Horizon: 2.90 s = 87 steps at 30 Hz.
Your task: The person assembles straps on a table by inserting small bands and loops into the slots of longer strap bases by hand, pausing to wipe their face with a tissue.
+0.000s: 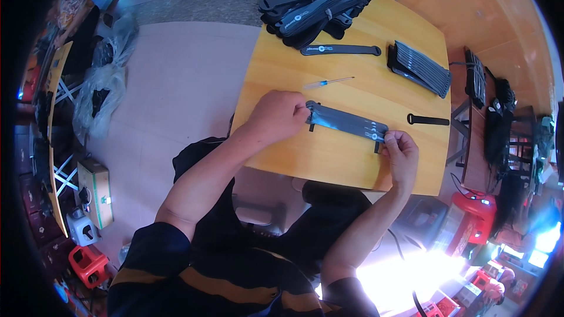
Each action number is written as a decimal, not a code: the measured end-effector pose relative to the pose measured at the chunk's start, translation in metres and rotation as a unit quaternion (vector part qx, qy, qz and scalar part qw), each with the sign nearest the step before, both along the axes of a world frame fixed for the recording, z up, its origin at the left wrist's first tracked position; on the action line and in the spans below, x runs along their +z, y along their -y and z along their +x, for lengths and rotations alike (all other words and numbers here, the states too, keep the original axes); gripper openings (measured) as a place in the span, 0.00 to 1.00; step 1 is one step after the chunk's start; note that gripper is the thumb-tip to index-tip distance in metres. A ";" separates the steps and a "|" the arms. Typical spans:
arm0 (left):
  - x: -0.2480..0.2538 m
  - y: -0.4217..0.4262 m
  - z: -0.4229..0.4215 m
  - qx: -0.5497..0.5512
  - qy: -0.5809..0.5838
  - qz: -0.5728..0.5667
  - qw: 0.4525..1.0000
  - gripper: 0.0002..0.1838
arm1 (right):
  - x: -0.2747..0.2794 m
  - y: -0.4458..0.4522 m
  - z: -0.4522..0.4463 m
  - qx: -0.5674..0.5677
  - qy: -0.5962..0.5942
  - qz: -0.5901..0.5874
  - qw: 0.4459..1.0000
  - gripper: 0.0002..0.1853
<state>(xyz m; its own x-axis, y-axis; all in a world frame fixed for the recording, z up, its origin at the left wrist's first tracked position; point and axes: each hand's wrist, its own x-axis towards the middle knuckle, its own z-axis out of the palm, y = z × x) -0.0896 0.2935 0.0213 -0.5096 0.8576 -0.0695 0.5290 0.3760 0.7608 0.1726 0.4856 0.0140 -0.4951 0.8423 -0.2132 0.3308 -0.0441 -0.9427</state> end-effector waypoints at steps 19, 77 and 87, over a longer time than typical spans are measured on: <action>-0.001 0.000 -0.003 -0.001 0.009 -0.003 1.000 0.10 | 0.002 -0.001 -0.003 -0.007 0.025 0.008 1.000 0.06; -0.005 -0.001 -0.002 0.005 -0.011 0.009 1.000 0.08 | 0.002 0.000 -0.010 -0.033 0.050 0.025 0.998 0.06; -0.002 -0.002 -0.003 -0.001 -0.005 -0.027 1.000 0.11 | -0.001 -0.002 -0.010 -0.036 0.075 0.051 0.995 0.08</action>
<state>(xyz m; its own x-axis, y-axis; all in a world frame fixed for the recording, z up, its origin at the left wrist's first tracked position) -0.0921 0.2955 0.0192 -0.5091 0.8535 -0.1115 0.5367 0.4160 0.7341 0.1629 0.4873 0.0125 -0.4022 0.8951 -0.1923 0.4672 0.0201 -0.8839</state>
